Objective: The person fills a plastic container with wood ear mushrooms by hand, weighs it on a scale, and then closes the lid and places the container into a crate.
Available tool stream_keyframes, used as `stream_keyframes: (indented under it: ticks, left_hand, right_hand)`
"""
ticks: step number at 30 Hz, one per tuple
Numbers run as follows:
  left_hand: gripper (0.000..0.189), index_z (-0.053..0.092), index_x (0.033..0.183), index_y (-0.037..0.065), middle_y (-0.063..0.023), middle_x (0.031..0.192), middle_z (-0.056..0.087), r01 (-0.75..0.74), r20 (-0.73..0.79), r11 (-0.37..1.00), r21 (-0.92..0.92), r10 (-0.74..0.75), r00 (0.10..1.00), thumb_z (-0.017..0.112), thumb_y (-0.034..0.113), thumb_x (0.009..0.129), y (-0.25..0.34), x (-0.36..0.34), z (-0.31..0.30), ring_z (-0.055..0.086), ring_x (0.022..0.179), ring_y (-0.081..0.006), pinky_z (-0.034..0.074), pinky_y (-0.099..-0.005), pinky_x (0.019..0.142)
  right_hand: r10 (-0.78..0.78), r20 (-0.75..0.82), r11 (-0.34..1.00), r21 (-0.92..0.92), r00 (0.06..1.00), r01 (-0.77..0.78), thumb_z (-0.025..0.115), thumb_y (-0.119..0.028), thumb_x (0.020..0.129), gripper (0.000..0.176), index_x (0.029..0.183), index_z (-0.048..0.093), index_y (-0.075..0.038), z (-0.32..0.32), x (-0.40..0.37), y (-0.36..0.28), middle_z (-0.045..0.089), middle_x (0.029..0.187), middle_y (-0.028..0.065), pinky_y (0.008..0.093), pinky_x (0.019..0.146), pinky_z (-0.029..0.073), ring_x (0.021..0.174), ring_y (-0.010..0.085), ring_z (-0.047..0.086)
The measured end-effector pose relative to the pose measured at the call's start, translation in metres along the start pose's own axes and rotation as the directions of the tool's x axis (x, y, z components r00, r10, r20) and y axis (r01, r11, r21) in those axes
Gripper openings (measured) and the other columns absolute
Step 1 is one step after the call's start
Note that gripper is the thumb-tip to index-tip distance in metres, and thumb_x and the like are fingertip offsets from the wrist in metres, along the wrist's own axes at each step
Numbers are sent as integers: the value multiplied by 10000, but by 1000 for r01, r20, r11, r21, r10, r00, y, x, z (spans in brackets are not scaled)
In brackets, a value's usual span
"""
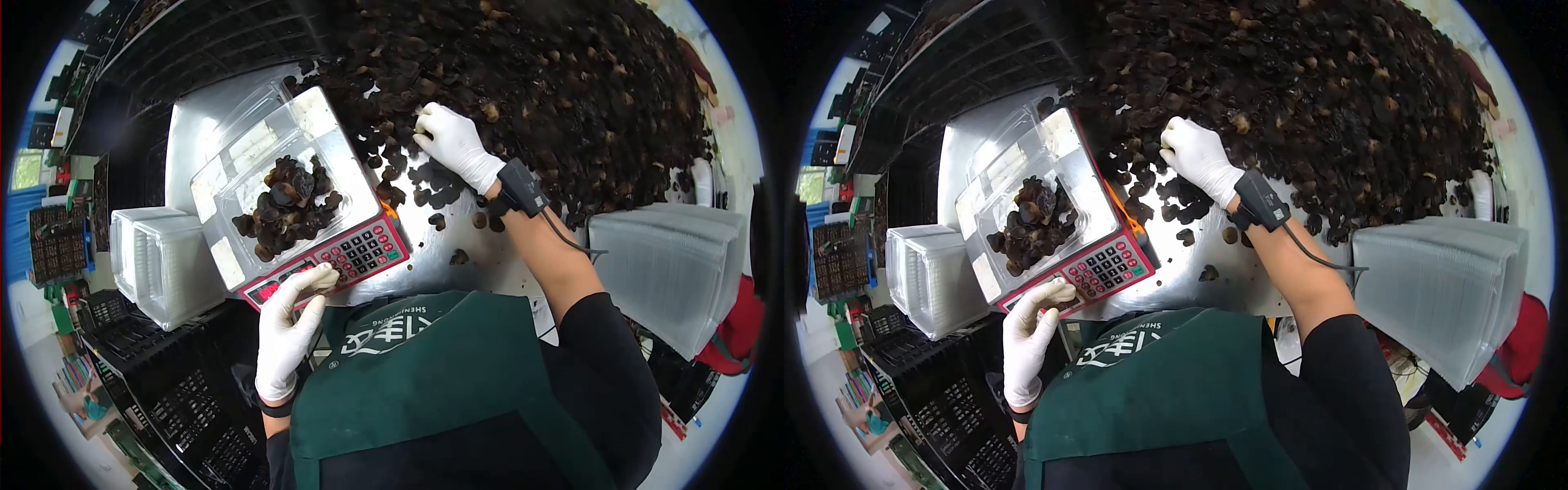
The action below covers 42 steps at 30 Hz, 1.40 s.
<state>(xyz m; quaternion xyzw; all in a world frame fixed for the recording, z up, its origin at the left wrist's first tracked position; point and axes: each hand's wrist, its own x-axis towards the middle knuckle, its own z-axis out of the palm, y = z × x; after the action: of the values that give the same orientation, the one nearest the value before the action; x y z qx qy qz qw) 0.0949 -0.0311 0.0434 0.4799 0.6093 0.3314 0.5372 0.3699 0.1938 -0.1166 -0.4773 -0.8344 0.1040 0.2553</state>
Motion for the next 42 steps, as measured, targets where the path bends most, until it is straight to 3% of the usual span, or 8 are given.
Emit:
stream_keyframes:
  ticks: [4,9,17,20,27,32,36,42]
  left_hand:
    - [380,610,1291,-25,-136,1185,696,23,-50,999,-33,-25,998,605,-16,912,-4,-4,-5,651,1128,-194,464,-332,1037]
    - [382,609,1295,-24,-135,1187,697,21,-39,999,-44,-23,999,608,-10,913,-2,2,-3,650,1133,-195,465,-333,1036]
    - [329,621,1269,-29,-135,1170,698,-40,-129,999,-9,39,991,594,7,942,4,1,-15,651,1113,-196,475,-334,1018]
    - [257,641,1209,-48,-126,1150,699,-105,-310,994,2,101,945,547,-14,972,-1,2,-32,654,1078,-183,484,-317,987]
    - [227,658,1197,-19,-60,1098,694,-221,-559,951,214,305,771,551,9,999,-39,33,-60,646,1013,-138,473,-271,941]
    - [276,665,1165,-3,-90,1157,657,-224,-572,904,363,406,713,568,-57,912,-44,42,-58,608,1106,-188,452,-322,1001]
    - [343,647,1224,31,-86,1198,635,-183,-629,928,325,356,691,586,-54,898,-42,45,-55,593,1149,-193,464,-342,1017]
    - [516,548,1379,41,-127,1348,588,-140,-508,812,566,478,716,625,12,869,-41,49,-48,545,1236,-256,381,-381,1111]
  right_hand:
    - [-38,-148,998,46,988,45,730,-186,792,114,781,643,-113,-1,32,2,610,860,12,377,703,538,848,233,637]
    - [-83,-16,996,-47,996,82,741,-330,820,488,1273,613,-204,14,61,-25,567,1225,61,382,833,564,1123,286,553]
    - [180,-17,884,441,984,-154,744,-198,823,221,994,716,-60,26,42,14,683,948,57,342,744,539,826,231,675]
    - [434,489,286,721,756,-631,729,-256,897,270,1077,713,-57,-29,42,-2,698,935,-26,230,660,473,801,80,647]
    - [37,604,-342,756,796,-558,598,-240,1000,331,1217,651,3,-63,41,-23,716,996,71,300,708,587,795,134,678]
    - [86,585,-275,792,806,-545,617,-254,990,322,1186,664,-2,-71,67,-83,713,925,62,292,694,576,763,115,657]
    - [-39,476,217,862,879,-458,683,-218,931,277,1109,689,-8,-79,90,-152,691,889,44,250,732,524,801,97,639]
    - [-644,116,723,415,756,552,764,-220,779,526,1266,600,-107,-5,70,-186,574,1307,105,438,986,449,1147,298,543]
